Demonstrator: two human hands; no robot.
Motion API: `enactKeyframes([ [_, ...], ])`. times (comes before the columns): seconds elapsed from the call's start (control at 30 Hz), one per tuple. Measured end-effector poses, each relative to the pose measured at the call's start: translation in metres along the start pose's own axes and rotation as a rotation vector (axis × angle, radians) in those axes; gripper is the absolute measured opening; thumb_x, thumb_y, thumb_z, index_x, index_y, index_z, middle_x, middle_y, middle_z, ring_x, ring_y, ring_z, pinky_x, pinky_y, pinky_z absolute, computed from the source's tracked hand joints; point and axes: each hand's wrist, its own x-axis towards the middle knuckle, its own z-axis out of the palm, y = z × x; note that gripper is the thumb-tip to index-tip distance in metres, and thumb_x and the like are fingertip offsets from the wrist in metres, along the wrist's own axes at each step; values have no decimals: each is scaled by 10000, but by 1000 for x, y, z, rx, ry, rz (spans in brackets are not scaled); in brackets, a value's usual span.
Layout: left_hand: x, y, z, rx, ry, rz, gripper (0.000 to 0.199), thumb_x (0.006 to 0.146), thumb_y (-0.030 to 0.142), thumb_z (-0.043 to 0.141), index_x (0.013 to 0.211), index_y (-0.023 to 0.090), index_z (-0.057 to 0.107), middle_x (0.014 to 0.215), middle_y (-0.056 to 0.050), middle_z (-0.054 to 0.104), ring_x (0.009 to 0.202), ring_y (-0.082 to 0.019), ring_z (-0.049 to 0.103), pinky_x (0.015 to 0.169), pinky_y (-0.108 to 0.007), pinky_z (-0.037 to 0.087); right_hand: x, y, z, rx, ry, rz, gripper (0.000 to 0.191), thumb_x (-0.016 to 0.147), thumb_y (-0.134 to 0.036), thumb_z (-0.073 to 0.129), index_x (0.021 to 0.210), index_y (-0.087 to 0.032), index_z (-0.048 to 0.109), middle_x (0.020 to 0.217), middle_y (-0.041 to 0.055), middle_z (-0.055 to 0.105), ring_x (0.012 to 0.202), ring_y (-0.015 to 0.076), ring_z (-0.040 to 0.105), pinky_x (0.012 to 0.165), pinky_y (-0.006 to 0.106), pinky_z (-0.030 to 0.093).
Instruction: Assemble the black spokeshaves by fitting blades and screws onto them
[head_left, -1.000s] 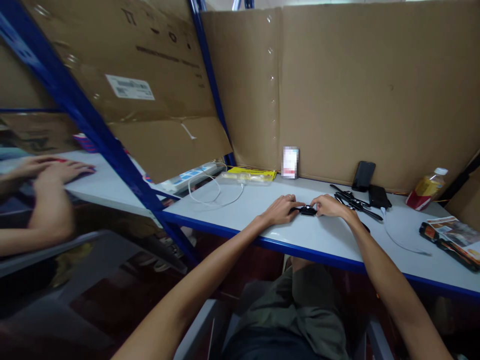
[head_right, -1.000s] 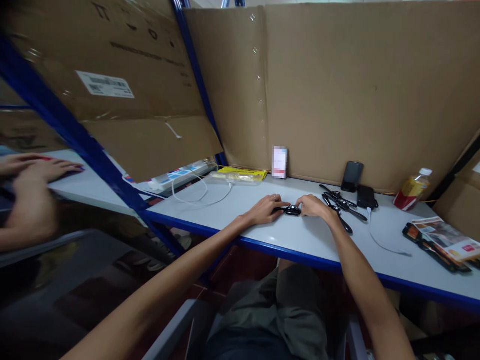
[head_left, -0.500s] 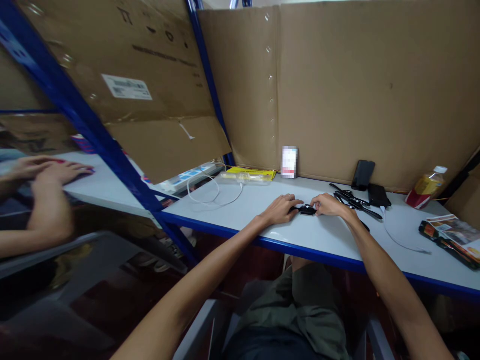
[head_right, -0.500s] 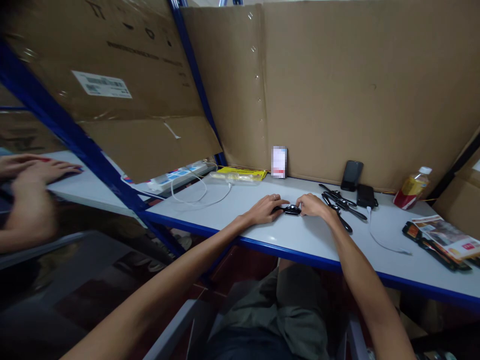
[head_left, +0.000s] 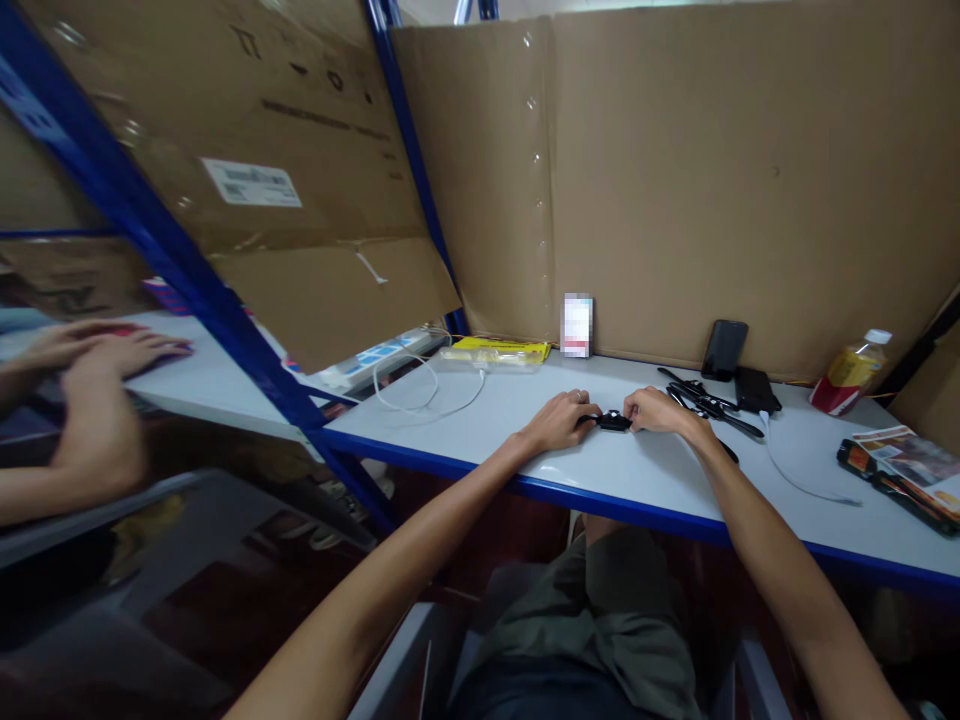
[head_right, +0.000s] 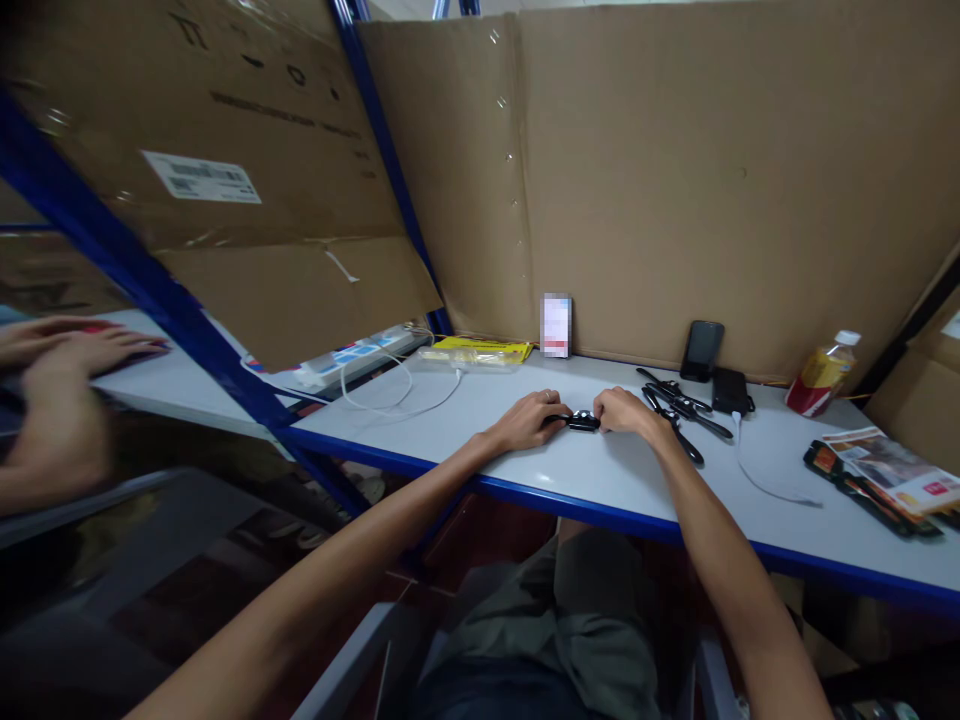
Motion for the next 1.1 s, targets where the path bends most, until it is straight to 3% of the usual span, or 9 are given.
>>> enactKeyframes([
  [0.27,1,0,1,-16,1,-11,298,946,248,534,1183,220,711,1039,-95,630,966,-246,604,886,-370,479,-1,4,-1,79,-20,16,286,732,-151,690,992,-183,805,869,41,775,783,164,663,623,218,409],
  [0.5,1,2,-1,-13,1,-16,308,941,240,539,1197,217,709,1035,-97,632,967,-248,607,893,-380,482,-5,-2,-4,34,94,27,388,840,-120,574,1184,-185,741,926,54,779,838,176,675,699,232,399],
  [0.6,1,2,-2,-9,-1,-13,307,943,241,541,1196,216,713,1034,-99,632,963,-248,607,891,-378,481,-9,-10,-7,-13,163,17,275,960,-264,533,1122,-192,743,947,74,774,864,192,680,714,243,387],
  [0.7,1,2,-2,-3,6,-8,306,951,246,531,1195,222,715,1032,-97,630,970,-248,607,894,-375,478,-14,-20,-7,-108,215,22,375,1036,-413,440,1035,-193,743,982,117,765,894,224,687,704,264,377],
  [0.9,1,2,0,17,10,-14,313,943,245,538,1202,221,714,1036,-100,627,968,-251,610,887,-376,479,-17,-39,-1,-252,155,33,376,1042,-439,453,1079,-176,718,1073,169,750,966,276,705,750,293,406],
  [1.1,1,0,1,12,9,-14,334,954,264,520,1227,229,710,1032,-105,630,970,-258,612,887,-389,483,-13,-42,3,-311,109,30,388,1063,-390,398,1146,-173,709,1135,194,735,1038,298,698,825,320,437],
])
